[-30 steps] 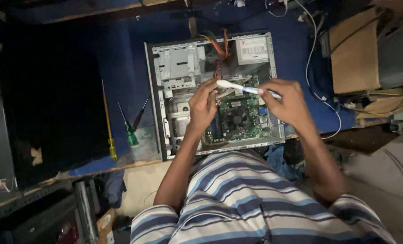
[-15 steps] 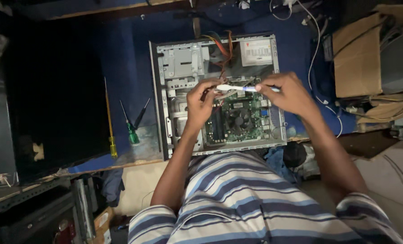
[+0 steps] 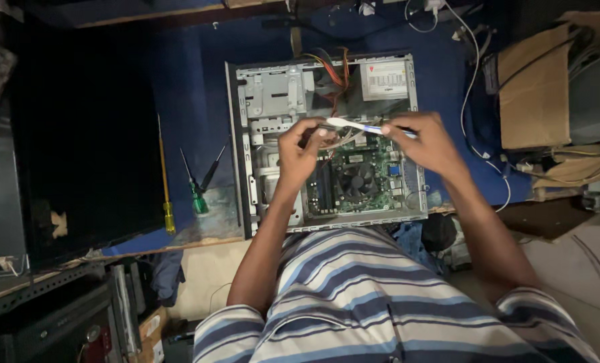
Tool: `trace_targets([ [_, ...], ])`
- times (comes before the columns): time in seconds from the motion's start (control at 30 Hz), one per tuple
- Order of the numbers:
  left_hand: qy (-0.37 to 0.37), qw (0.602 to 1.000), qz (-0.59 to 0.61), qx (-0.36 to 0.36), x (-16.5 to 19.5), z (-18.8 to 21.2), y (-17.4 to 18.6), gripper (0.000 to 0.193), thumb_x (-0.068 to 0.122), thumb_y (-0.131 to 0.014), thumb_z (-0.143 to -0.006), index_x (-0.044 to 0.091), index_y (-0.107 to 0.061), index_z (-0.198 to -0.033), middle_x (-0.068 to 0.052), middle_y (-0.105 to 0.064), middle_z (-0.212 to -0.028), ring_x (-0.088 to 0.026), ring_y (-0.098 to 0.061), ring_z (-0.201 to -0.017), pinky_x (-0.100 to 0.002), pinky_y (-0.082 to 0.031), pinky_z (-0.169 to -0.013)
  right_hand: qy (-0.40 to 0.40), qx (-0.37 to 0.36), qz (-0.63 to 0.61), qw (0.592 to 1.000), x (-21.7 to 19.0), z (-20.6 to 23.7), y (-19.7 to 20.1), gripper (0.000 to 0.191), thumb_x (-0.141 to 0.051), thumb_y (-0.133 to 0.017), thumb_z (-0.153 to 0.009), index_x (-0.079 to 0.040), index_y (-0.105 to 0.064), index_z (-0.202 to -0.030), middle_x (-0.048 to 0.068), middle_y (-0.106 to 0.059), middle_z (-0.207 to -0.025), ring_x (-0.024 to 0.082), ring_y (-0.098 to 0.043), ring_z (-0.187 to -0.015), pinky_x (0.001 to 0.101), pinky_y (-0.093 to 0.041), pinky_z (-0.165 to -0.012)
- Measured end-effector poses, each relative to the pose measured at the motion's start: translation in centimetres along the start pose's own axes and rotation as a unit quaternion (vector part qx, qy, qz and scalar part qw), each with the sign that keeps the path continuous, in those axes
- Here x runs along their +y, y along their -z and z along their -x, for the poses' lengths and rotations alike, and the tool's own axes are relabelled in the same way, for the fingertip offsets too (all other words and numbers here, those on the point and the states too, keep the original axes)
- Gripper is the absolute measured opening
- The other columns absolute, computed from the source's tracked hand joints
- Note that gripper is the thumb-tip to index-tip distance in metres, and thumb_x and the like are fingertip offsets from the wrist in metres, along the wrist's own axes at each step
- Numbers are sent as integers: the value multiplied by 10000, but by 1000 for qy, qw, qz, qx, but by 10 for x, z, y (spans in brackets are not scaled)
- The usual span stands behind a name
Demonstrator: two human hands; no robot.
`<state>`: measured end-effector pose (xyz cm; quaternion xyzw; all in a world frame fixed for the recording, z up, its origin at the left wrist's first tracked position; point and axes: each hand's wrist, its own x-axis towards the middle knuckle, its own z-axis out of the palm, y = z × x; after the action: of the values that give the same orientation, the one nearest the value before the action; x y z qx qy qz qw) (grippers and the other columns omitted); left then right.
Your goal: The person works on an open desktop computer case on a workbench, unplugging and rerouting internal cables, manipulating connectors on the motherboard, and using a screwdriver on components. They occasionally brush the interior with a toothbrush and reposition the case while working.
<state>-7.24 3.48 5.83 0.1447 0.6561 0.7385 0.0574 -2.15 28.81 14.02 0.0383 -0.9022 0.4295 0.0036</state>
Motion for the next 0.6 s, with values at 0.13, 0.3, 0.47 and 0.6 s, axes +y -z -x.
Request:
trace_targets([
  [0.13, -2, 1000, 14, 5, -9, 0, 4, 111, 17, -646, -985, -37, -658, -1081, -93, -778, -933, -119, -753, -894, -248, -581, -776, 91, 40, 42, 994, -11, 6, -1, 180, -200, -693, -1006, -40, -770, -1035, 107, -692, -805, 198, -640, -666, 352, -479, -609],
  [0.3, 59, 997, 47, 22, -18, 1, 5, 65, 25, -649, -1019, -30, -677, -1037, -83, -762, -876, -110, -738, -820, -260, -602, -733, 51, 118, 206, 970, -18, 13, -7, 173, -180, -722, -1019, -30, -782, -958, 133, -716, -837, 263, -668, -659, 402, -505, -598],
  [0.47, 46, 999, 15, 14, -14, 0, 5, 57, 19, -648, -1005, -29, -666, -1030, -76, -766, -898, -111, -753, -845, -256, -598, -737, 80, 106, 138, 981, -9, 13, -20, 157, -132, -649, -1018, -55, -785, -1028, 105, -732, -897, 220, -693, -700, 341, -532, -614],
  [0.6, -19, 995, -84, 42, -1, 6, 7, 82, 13, -691, -974, -31, -675, -1041, -86, -763, -846, -114, -736, -784, -251, -556, -683, 68, 132, 90, 985, -3, 16, -21, 157, -187, -690, -1034, -58, -779, -1034, 109, -749, -951, 226, -717, -786, 349, -546, -668],
])
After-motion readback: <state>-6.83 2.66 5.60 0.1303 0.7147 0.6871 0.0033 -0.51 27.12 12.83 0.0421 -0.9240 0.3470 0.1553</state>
